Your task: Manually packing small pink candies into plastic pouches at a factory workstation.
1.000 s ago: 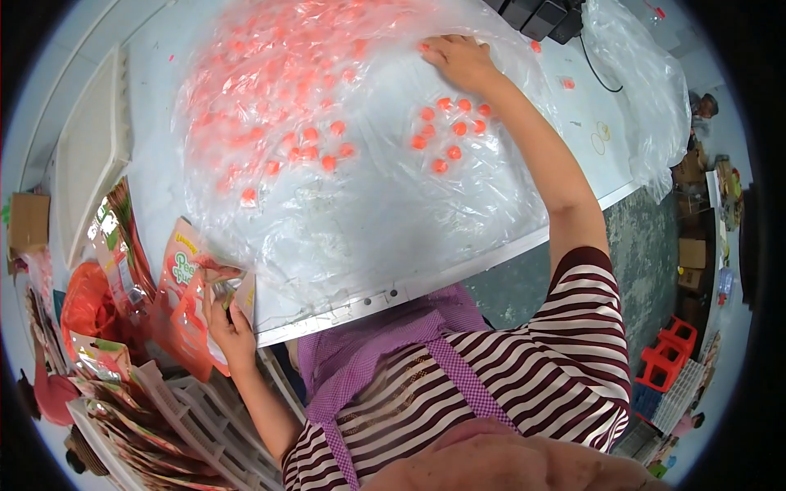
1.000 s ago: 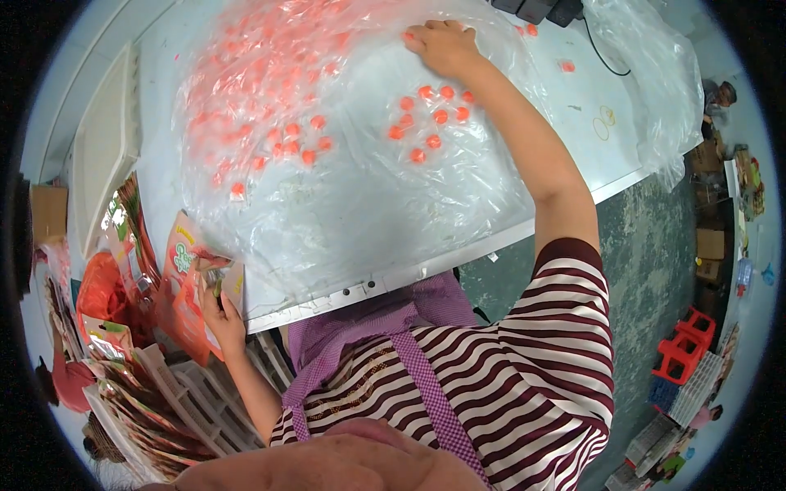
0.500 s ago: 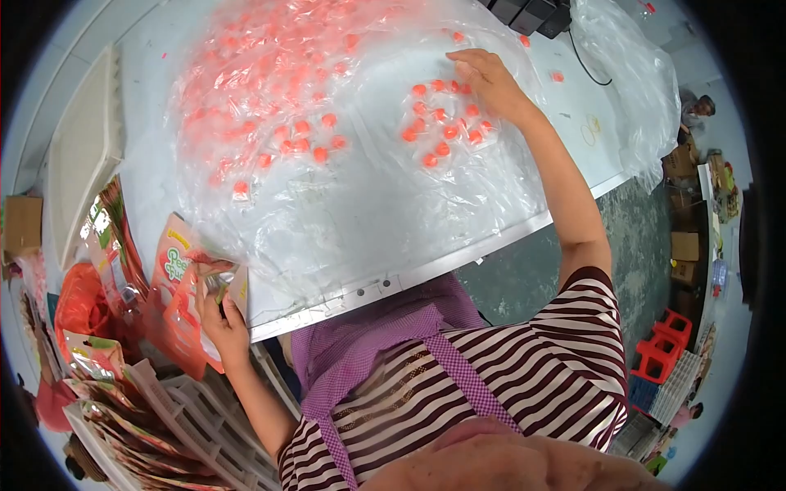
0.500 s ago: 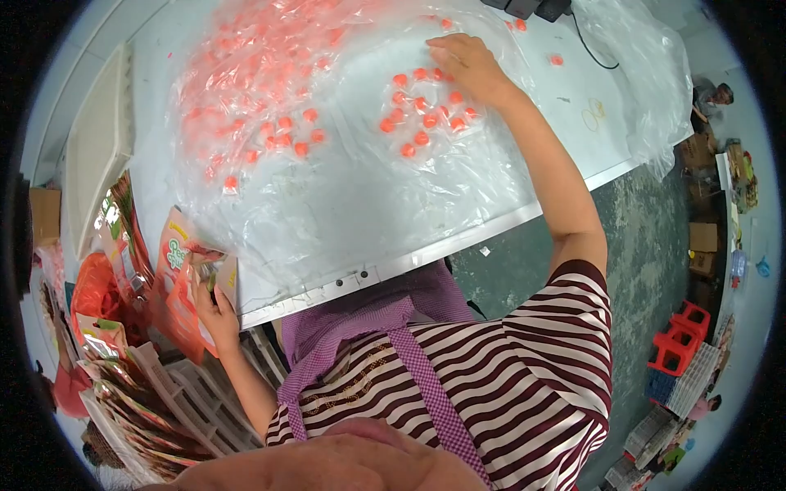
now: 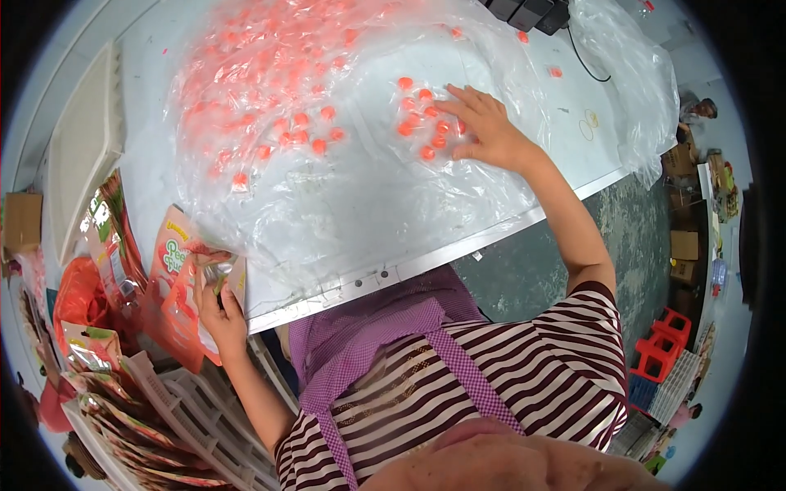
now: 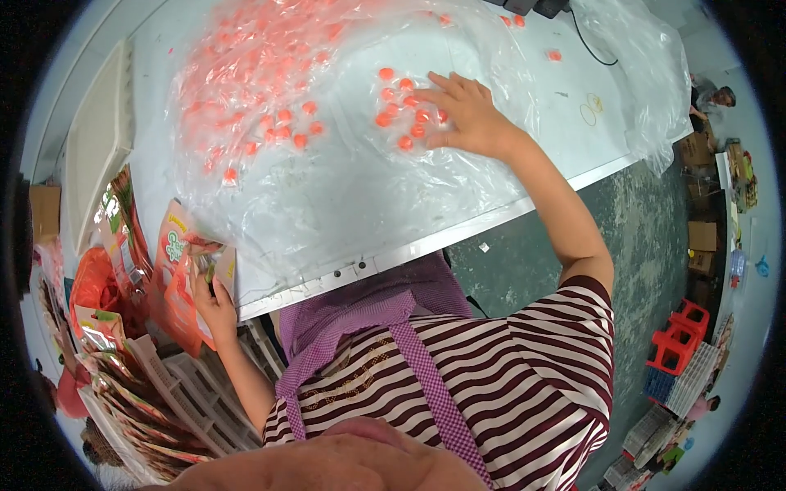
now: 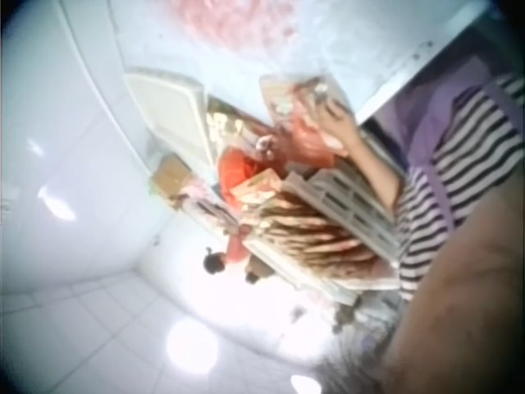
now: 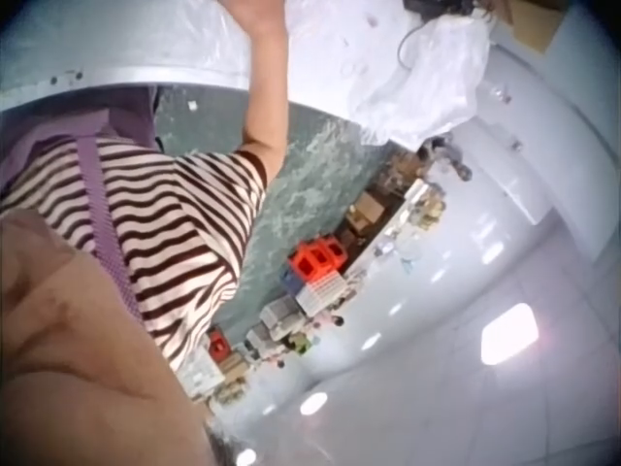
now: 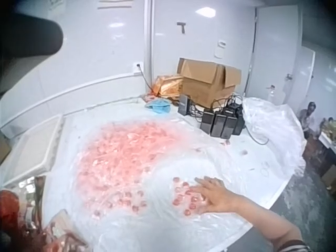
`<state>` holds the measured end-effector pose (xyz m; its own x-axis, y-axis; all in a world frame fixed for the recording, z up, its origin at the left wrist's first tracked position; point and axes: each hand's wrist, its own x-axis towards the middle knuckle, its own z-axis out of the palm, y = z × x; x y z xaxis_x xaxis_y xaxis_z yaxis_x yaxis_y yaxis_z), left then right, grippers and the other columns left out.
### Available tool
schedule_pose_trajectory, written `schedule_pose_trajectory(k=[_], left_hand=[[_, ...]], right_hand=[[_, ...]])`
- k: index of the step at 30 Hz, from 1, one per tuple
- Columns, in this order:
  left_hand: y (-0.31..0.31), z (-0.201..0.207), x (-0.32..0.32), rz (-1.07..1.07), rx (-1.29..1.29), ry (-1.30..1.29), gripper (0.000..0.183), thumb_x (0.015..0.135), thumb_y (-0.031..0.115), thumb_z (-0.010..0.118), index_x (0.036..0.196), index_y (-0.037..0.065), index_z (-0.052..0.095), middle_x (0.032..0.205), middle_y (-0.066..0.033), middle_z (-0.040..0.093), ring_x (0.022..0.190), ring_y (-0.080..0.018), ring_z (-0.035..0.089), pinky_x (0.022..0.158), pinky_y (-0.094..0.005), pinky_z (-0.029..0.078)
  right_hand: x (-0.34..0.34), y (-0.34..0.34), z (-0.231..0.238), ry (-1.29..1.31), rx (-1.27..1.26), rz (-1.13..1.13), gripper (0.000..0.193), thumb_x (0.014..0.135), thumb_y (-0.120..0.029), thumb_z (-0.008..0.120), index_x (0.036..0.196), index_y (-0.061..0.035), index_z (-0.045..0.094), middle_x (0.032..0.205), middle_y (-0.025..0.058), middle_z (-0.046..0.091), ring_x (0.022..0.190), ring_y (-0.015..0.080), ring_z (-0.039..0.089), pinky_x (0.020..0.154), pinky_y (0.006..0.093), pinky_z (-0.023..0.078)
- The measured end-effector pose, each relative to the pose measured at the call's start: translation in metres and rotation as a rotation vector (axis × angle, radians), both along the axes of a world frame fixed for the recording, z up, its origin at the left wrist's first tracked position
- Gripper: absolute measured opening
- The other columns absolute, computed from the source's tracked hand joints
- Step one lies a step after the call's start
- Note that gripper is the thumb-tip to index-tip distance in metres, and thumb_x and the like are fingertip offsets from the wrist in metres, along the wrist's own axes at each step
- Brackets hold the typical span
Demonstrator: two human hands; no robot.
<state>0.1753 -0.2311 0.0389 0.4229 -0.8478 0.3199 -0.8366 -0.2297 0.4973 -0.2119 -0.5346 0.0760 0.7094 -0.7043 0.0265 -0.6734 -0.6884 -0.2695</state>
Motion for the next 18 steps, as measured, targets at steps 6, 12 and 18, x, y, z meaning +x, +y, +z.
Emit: schedule_pose_trajectory(k=[6,12,18], left_hand=[[0.001,0.005,-0.003,0.016,0.015,0.061,0.016,0.087,0.007,0.050,0.097,-0.004,0.055,0.108,-0.0214,0.054,0.099,-0.0340,0.051,0.089,-0.0359,0.038],[0.002,0.041,-0.007,0.051,-0.050,0.109,0.013,0.082,0.012,0.059,0.085,0.000,0.059,0.137,-0.0225,0.037,0.116,-0.0348,0.045,0.094,-0.0374,0.036],[-0.026,0.112,-0.053,-0.199,-0.148,0.005,0.013,0.073,0.010,0.064,0.081,0.001,0.059,0.136,-0.0238,0.038,0.120,-0.0391,0.042,0.099,-0.0426,0.032]], right_hand=[[-0.002,0.007,-0.024,-0.021,-0.176,-0.013,0.067,0.072,-0.047,0.065,0.131,-0.0221,0.044,0.141,0.0111,0.032,0.128,0.0356,0.028,0.104,0.0478,0.020],[0.002,0.005,-0.020,-0.091,-0.250,-0.043,0.062,0.075,-0.052,0.061,0.128,-0.0214,0.048,0.137,0.0090,0.039,0.123,0.0325,0.033,0.103,0.0468,0.021],[0.005,0.005,-0.024,-0.071,-0.296,-0.065,0.046,0.080,-0.048,0.058,0.118,-0.0218,0.056,0.120,0.0065,0.050,0.110,0.0260,0.042,0.092,0.0424,0.028]])
